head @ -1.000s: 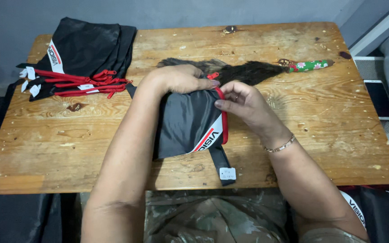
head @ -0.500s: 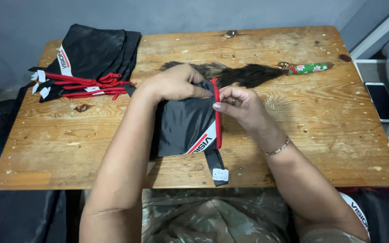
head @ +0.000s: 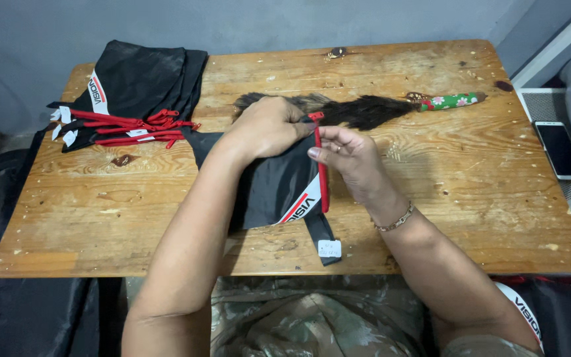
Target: The person folds a black and silver textile item by hand on a wooden surface, smoothing the material and tucking it into a compact rectangular shape.
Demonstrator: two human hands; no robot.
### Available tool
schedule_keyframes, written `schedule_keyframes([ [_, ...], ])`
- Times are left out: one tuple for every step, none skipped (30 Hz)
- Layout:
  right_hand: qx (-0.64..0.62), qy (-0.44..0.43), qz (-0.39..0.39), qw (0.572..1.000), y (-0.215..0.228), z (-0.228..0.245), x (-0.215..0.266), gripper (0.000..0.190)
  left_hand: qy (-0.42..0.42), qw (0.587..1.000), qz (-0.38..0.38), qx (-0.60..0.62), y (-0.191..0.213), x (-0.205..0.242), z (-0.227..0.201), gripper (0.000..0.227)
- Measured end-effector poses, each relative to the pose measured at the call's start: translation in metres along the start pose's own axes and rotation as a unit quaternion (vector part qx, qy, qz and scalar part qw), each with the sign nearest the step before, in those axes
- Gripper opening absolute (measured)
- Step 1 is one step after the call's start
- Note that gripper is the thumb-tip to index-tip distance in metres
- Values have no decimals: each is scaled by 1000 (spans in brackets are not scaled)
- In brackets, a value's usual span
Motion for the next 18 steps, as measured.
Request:
schedule_keyframes([
  [0, -1, 0, 1000, 2, -4, -1, 41, 1, 1000, 1, 1, -1, 1, -2, 32],
  [5, 6, 16, 1000, 2, -8, -3, 40, -11, 1000, -6, 5, 0, 2, -5, 32],
  [11, 14, 32, 999, 3, -10, -4, 39, -24, 1000, -14, 10, 0, 3, -9, 32],
  [12, 14, 31, 999, -1, -3, -4, 39, -25, 1000, -13, 10, -3, 1, -9, 32],
  [-8, 11, 50, 999, -6, 3, -4, 40, -37, 999, -35, 6, -5, -2, -10, 33],
  [-28, 9, 69, 997, -12, 10, -4, 41, -48, 997, -56, 3, -6, -4, -11, 34],
  [-27, 9, 70, 997, -15, 19, -2, 41, -49, 997, -57, 4, -7, -1, -15, 34],
  [-51, 5, 76, 996, -19, 26, 1, 40, -61, 995, -74, 2, -6, 1, -19, 34],
  [-75, 0, 84, 994, -23, 33, 4, 39, -72, 993, -90, 1, -7, 5, -22, 33],
  [-75, -1, 85, 994, -28, 42, 5, 39, -71, 993, -91, 2, -5, 9, -23, 33],
  [-68, -7, 86, 994, -33, 50, 7, 39, -78, 992, -102, 0, -4, 13, -25, 34],
  [-62, -12, 87, 994, -37, 59, 9, 39, -86, 990, -112, -3, -3, 17, -27, 35],
  [-60, -13, 86, 994, -37, 58, 9, 39, -87, 990, -112, -2, -3, 18, -25, 35],
  [-43, -12, 57, 997, -34, 59, 8, 37, -97, 990, -100, 13, -4, 18, -23, 35],
  [-26, -10, 28, 999, -31, 60, 7, 35, -108, 990, -90, 25, -3, 17, -23, 35],
  [-25, -8, 27, 999, -21, 56, 5, 35, -110, 989, -90, 25, -4, 16, -20, 35],
  [20, -4, -8, 1000, -9, 51, 6, 28, -107, 990, -86, 35, -7, 15, -15, 35],
  [65, 0, -44, 997, 3, 46, 7, 21, -104, 990, -83, 45, -10, 14, -11, 34],
])
Point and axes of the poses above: each hand's wrist, its own x-axis away from the middle knuckle, its own y-axis out of the back of the hand, z = x × y, the point moved 4 cm from there along -x, towards the middle knuckle, and after that the axes turned 6 degrees about z, right-handed, at the moved point
